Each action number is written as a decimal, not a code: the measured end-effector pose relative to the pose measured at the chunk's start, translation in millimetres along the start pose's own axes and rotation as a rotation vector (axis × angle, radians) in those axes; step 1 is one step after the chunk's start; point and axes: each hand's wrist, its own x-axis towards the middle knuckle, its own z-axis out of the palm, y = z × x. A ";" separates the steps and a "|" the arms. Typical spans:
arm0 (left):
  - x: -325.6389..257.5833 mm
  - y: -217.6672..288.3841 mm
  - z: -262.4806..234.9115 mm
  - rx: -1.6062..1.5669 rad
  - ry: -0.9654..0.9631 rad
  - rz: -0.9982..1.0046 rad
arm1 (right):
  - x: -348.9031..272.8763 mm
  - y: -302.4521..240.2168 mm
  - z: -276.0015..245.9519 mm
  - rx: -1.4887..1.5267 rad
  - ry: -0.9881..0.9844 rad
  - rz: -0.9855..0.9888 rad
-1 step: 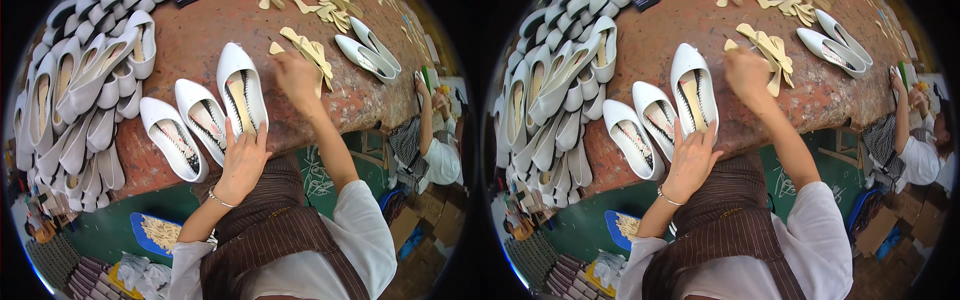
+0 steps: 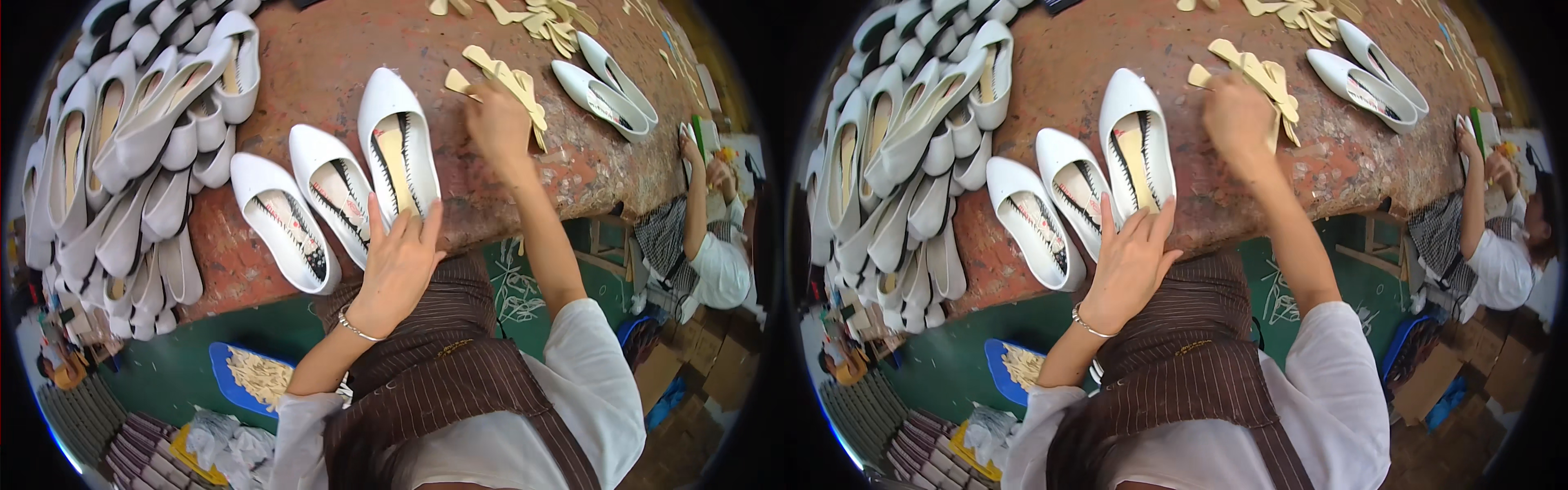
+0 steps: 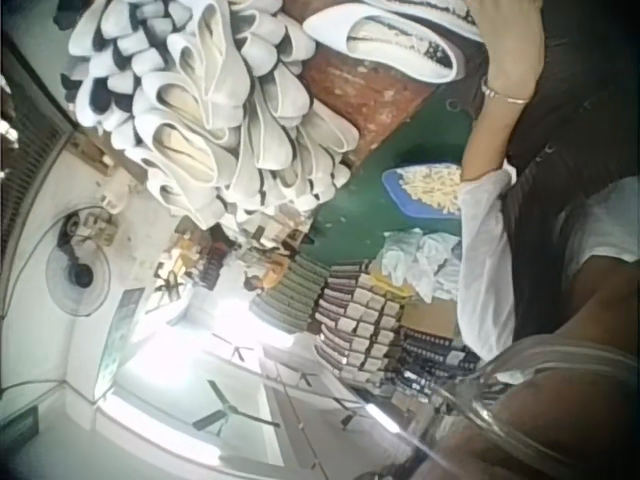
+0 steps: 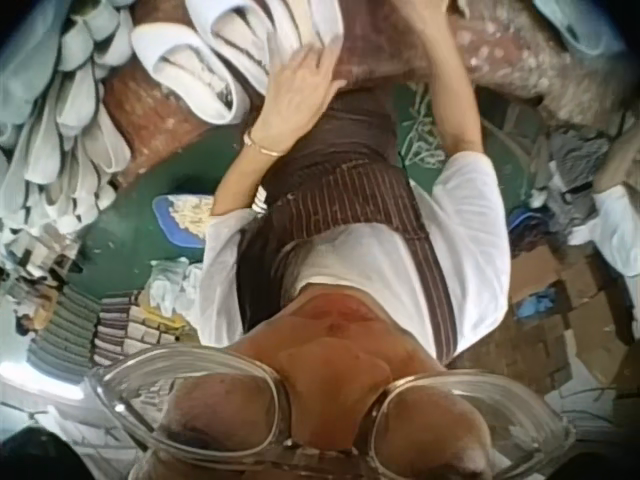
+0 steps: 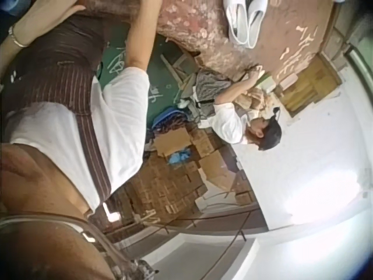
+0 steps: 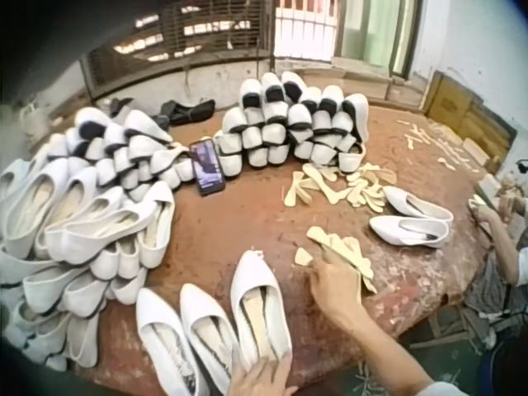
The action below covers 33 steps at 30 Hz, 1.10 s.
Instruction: The person inserts insole pads into shoes by peeling off the protective backing and pressing each pad inside a shoe by hand, then repositions the shoes on the table.
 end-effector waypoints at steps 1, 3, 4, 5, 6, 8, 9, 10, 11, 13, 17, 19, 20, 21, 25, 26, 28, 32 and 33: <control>-6.3 3.4 -1.8 0.032 0.040 0.051 | 2.8 17.8 0.2 -0.070 -0.068 0.076; -24.2 8.1 -5.0 -0.008 0.112 0.012 | 4.7 48.4 6.5 -0.105 -0.102 0.093; -34.1 9.7 -5.5 -0.050 0.185 -0.007 | 5.3 40.8 -1.5 -0.085 -0.080 0.062; -45.0 10.1 -3.2 -0.075 0.222 -0.072 | 7.4 45.2 -1.7 -0.052 -0.122 0.086; -53.2 10.8 -3.5 -0.053 0.245 -0.134 | 9.1 49.0 -2.1 -0.021 -0.165 0.113; -64.5 5.4 1.6 -0.028 0.243 -0.226 | 13.0 49.3 -3.9 -0.003 -0.219 0.125; -69.2 1.6 5.7 0.000 0.223 -0.248 | 15.0 47.7 -5.9 0.001 -0.261 0.159; -74.2 -3.1 12.1 0.020 0.263 -0.233 | 16.6 46.4 -8.1 0.007 -0.266 0.144; -75.8 -4.0 10.3 0.005 0.290 -0.238 | 17.4 45.7 -11.8 0.096 -0.227 0.127; -78.6 -6.9 5.7 0.006 0.315 -0.261 | 16.4 41.1 -20.6 0.376 -0.209 0.179; -86.5 -13.0 0.2 -0.025 0.320 -0.295 | 6.6 9.2 -52.7 0.964 -0.346 0.277; -84.2 -14.3 -4.5 -0.119 0.339 -0.285 | -3.7 -13.9 -63.1 1.052 -0.489 0.225; -87.2 -15.6 -5.7 -0.117 0.334 -0.287 | -9.7 -31.6 -67.3 1.145 -0.636 0.155; -91.0 -18.2 -6.5 -0.137 0.414 -0.306 | -16.2 -49.2 -68.3 1.158 -0.732 0.139; -98.5 -30.4 -16.4 -0.118 0.613 -0.374 | -32.8 -96.3 -52.7 1.102 -1.062 0.039; -101.3 -33.2 -17.8 -0.119 0.631 -0.415 | -37.4 -102.6 -40.0 1.083 -1.102 -0.010; -105.7 -35.9 -19.1 -0.116 0.665 -0.419 | -43.7 -112.1 -25.7 0.887 -1.045 -0.173; -111.9 -35.3 -17.1 -0.110 0.723 -0.339 | -54.1 -124.7 -19.1 0.614 -0.951 -0.360; -110.8 -32.9 -16.3 -0.174 0.693 -0.292 | -54.0 -128.3 -21.0 0.541 -0.948 -0.390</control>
